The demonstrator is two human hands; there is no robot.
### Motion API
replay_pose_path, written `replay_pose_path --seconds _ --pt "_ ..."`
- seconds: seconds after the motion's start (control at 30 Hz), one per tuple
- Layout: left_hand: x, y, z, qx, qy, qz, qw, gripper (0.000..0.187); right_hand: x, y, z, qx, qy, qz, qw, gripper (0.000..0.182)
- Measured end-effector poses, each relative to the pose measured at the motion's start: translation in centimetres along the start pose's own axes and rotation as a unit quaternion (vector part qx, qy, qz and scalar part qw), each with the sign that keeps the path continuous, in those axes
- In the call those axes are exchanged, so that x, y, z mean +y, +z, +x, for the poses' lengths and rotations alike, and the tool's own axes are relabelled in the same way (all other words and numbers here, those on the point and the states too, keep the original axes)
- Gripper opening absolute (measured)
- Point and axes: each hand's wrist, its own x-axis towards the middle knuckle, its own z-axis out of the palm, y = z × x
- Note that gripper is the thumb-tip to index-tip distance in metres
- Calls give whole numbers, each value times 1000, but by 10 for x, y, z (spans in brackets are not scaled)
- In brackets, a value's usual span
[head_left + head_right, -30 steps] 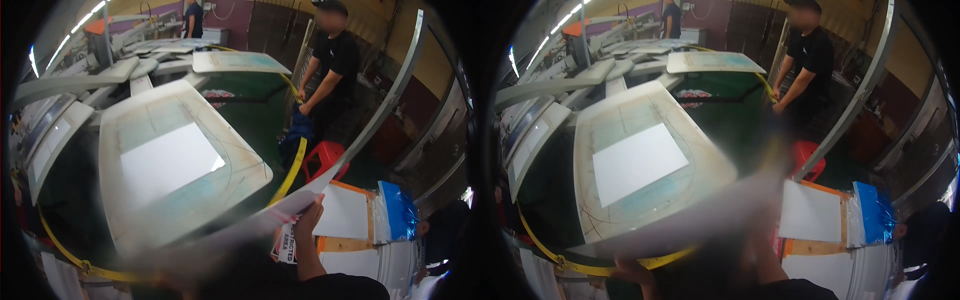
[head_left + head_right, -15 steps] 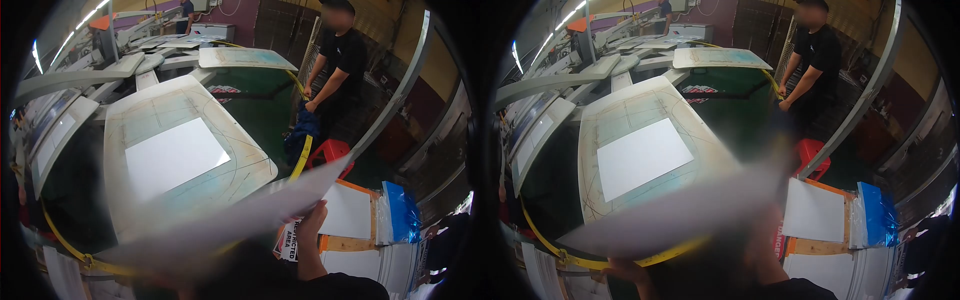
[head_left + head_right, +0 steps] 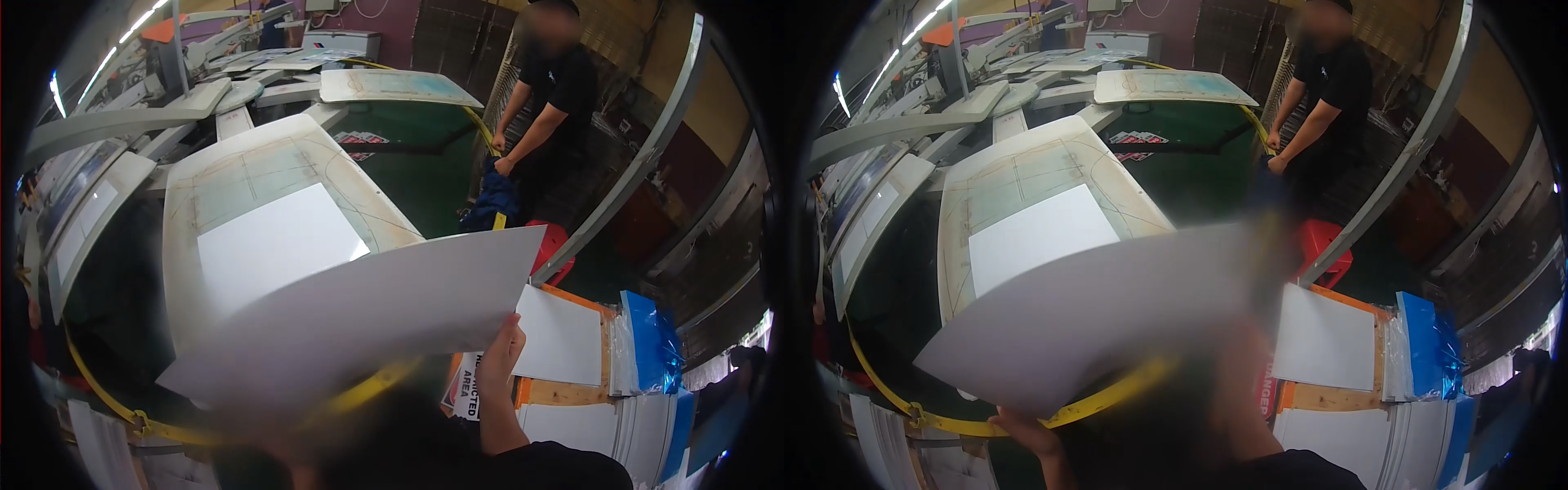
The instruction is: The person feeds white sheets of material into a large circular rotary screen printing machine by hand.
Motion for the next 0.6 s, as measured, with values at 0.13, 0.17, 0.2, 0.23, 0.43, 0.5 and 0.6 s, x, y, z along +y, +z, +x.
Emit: replay_pose_path --seconds 0.13,0.17,0.2,0.23,0.43,0.5,0.6 --pt "-49 -64 14 -39 8 14 999 58 -10 -1 2 4 87 93 992 54" --pt "-58 -81 21 -50 1 3 999 56 -7 -2 3 11 95 108 990 55" --pt "-53 -79 24 -165 3 -24 986 55 0 -5 5 -23 54 129 990 55" --pt "-47 -78 27 -277 3 -50 960 53 7 -7 6 -59 14 153 986 55" --pt "-13 -20 8 -50 41 38 997 68 14 -7 4 -49 31 96 994 52" --pt "-7 -15 6 -53 37 65 996 68 15 -5 7 -35 31 30 998 52" --pt "2 -1 2 -44 -11 10 999 65 15 3 3 -11 60 28 998 55"
